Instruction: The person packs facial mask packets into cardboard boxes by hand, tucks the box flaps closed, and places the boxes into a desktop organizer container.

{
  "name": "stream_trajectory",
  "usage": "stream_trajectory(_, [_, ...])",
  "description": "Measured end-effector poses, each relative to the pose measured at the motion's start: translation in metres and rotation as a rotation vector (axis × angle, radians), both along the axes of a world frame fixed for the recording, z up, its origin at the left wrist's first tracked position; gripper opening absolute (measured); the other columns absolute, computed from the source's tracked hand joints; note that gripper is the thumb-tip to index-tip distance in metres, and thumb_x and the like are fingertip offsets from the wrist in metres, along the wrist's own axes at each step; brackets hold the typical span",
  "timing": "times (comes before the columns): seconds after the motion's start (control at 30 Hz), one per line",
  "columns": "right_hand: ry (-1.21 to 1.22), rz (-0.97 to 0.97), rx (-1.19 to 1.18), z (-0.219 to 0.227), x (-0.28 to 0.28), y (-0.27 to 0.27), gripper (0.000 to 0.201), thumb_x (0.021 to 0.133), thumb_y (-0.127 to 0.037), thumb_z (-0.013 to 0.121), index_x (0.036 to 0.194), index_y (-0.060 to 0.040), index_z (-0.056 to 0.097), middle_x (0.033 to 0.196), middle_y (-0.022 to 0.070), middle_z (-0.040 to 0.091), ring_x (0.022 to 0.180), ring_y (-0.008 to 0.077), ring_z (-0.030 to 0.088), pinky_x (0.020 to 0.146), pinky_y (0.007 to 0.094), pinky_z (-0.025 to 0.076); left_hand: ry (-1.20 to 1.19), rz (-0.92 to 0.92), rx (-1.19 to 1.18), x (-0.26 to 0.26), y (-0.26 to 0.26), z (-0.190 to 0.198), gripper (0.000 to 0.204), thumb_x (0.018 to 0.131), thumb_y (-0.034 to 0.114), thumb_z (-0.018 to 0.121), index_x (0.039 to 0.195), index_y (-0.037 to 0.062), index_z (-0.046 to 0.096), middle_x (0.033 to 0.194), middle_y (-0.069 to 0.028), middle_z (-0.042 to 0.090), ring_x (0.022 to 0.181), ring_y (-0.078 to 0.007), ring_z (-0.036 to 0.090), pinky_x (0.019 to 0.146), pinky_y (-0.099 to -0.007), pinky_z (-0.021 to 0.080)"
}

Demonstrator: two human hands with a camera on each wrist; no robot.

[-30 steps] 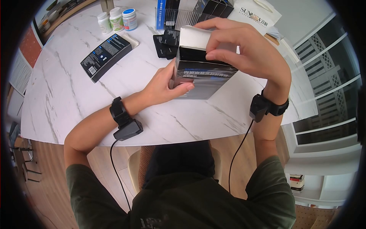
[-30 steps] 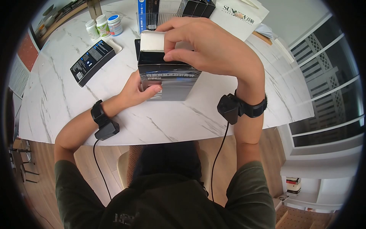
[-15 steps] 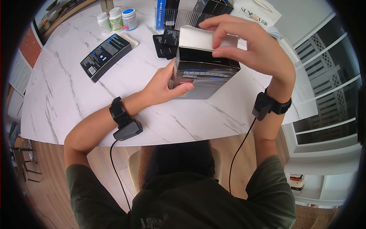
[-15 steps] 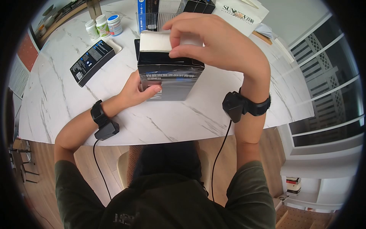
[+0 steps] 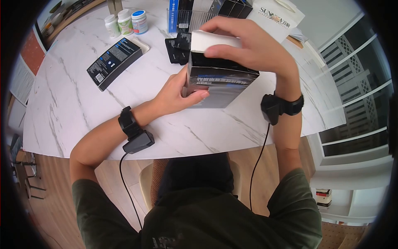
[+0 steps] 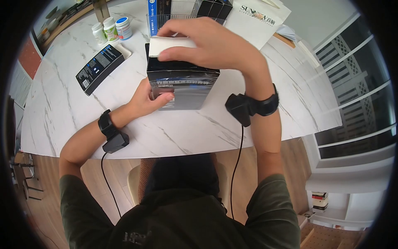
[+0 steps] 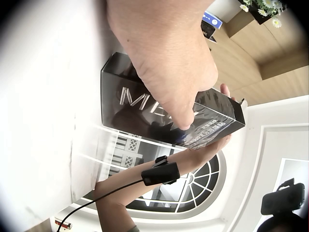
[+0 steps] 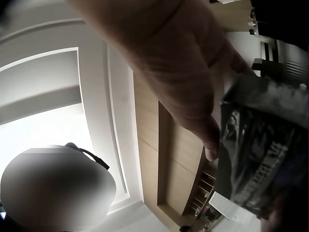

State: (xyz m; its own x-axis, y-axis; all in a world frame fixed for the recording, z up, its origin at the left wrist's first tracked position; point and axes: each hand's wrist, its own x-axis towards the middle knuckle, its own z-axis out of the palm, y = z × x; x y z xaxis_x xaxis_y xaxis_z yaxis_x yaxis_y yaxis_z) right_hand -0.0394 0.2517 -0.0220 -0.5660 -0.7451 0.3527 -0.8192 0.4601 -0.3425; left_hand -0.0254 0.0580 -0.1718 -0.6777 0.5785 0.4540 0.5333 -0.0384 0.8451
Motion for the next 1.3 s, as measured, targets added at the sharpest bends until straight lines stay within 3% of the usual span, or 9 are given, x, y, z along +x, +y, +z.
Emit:
stream_trajectory(0.27, [0.090, -0.063, -0.080, 0.006, 0.005, 0.002, 0.031, 0.079, -0.028, 0.068, 0.099, -0.0047, 0.063, 0.075, 0.0059, 0.066, 0.069, 0.0169, 0.061, 0.060, 0.0266, 0.046, 0.030, 0.003, 0.000, 0.002, 0.000, 0.003, 0.057, 0.082, 0.016, 0.067, 0.128, 0.0007, 0.035, 0.103, -0.0122, 0.061, 0.093, -0.0144, 0.059, 0.081, -0.0293, 0.047])
stream_trajectory(0.4, [-0.023, -0.063, -0.106, 0.018, 0.003, 0.023, 0.022, 0.083, -0.015, 0.064, 0.102, -0.0049, 0.063, 0.089, 0.0024, 0.064, 0.074, 0.0096, 0.059, 0.069, 0.0217, 0.048, 0.002, -0.008, 0.000, 0.004, 0.000, 0.006, 0.056, 0.083, 0.014, 0.065, 0.128, -0.0003, 0.034, 0.105, -0.0129, 0.060, 0.094, -0.0140, 0.058, 0.080, -0.0288, 0.048])
stream_trajectory(0.53, [-0.076, -0.105, -0.036, 0.024, 0.007, 0.032, 0.030, 0.077, -0.027, 0.070, 0.101, -0.0081, 0.064, 0.082, 0.0012, 0.067, 0.075, 0.0107, 0.059, 0.060, 0.0231, 0.044, 0.007, -0.010, 0.015, 0.003, 0.001, 0.005, 0.057, 0.083, 0.015, 0.065, 0.128, -0.0003, 0.034, 0.106, -0.0133, 0.060, 0.095, -0.0144, 0.059, 0.081, -0.0291, 0.049])
stream_trajectory(0.6, [-0.159, -0.021, 0.085, 0.025, 0.008, 0.034, 0.036, 0.076, -0.014, 0.069, 0.109, -0.0046, 0.061, 0.102, 0.0043, 0.063, 0.093, 0.0134, 0.059, 0.081, 0.0275, 0.048, 0.001, -0.006, 0.031, 0.003, 0.002, 0.004, 0.058, 0.083, 0.015, 0.065, 0.129, -0.0003, 0.034, 0.107, -0.0139, 0.060, 0.095, -0.0149, 0.059, 0.081, -0.0295, 0.048])
stream_trajectory(0.7, [-0.256, -0.036, 0.142, 0.022, 0.007, 0.040, 0.049, 0.074, -0.018, 0.071, 0.119, -0.0052, 0.057, 0.113, 0.0074, 0.060, 0.102, 0.0172, 0.057, 0.087, 0.0303, 0.046, 0.032, -0.002, 0.016, 0.003, 0.001, 0.005, 0.057, 0.083, 0.015, 0.065, 0.129, -0.0001, 0.034, 0.106, -0.0136, 0.060, 0.095, -0.0152, 0.059, 0.081, -0.0297, 0.048])
stream_trajectory(0.83, [-0.227, 0.132, 0.082, 0.013, -0.002, 0.038, 0.054, 0.076, -0.023, 0.071, 0.126, -0.0139, 0.054, 0.109, 0.0059, 0.063, 0.093, 0.0165, 0.059, 0.076, 0.0259, 0.046, 0.025, 0.007, -0.003, 0.002, 0.001, 0.005, 0.057, 0.083, 0.016, 0.065, 0.128, -0.0001, 0.034, 0.106, -0.0134, 0.060, 0.094, -0.0153, 0.059, 0.081, -0.0297, 0.048])
stream_trajectory(0.93, [-0.273, 0.210, 0.104, 0.008, -0.004, 0.029, 0.057, 0.079, -0.025, 0.067, 0.132, -0.0158, 0.048, 0.122, 0.0083, 0.058, 0.107, 0.0204, 0.057, 0.090, 0.0315, 0.044, 0.111, 0.029, -0.013, 0.000, 0.002, 0.001, 0.057, 0.083, 0.017, 0.065, 0.128, 0.0003, 0.034, 0.103, -0.0125, 0.061, 0.092, -0.0150, 0.060, 0.079, -0.0288, 0.048])
stream_trajectory(1.03, [-0.282, 0.297, 0.109, 0.006, -0.002, 0.023, 0.063, 0.083, -0.035, 0.061, 0.136, -0.0077, 0.040, 0.125, 0.0120, 0.054, 0.110, 0.0238, 0.055, 0.094, 0.0325, 0.042, -0.006, -0.005, 0.039, 0.000, 0.002, 0.000, 0.058, 0.083, 0.017, 0.065, 0.129, 0.0005, 0.034, 0.100, -0.0113, 0.061, 0.089, -0.0145, 0.060, 0.077, -0.0281, 0.048])
stream_trajectory(1.3, [-0.356, 0.301, 0.096, -0.002, -0.005, 0.013, 0.049, 0.091, -0.029, 0.050, 0.137, -0.0135, 0.040, 0.132, 0.0098, 0.049, 0.116, 0.0222, 0.050, 0.098, 0.0307, 0.038, -0.003, 0.029, 0.041, 0.002, 0.003, 0.004, 0.058, 0.084, 0.019, 0.064, 0.130, 0.0019, 0.033, 0.097, -0.0080, 0.060, 0.087, -0.0110, 0.057, 0.076, -0.0265, 0.048])
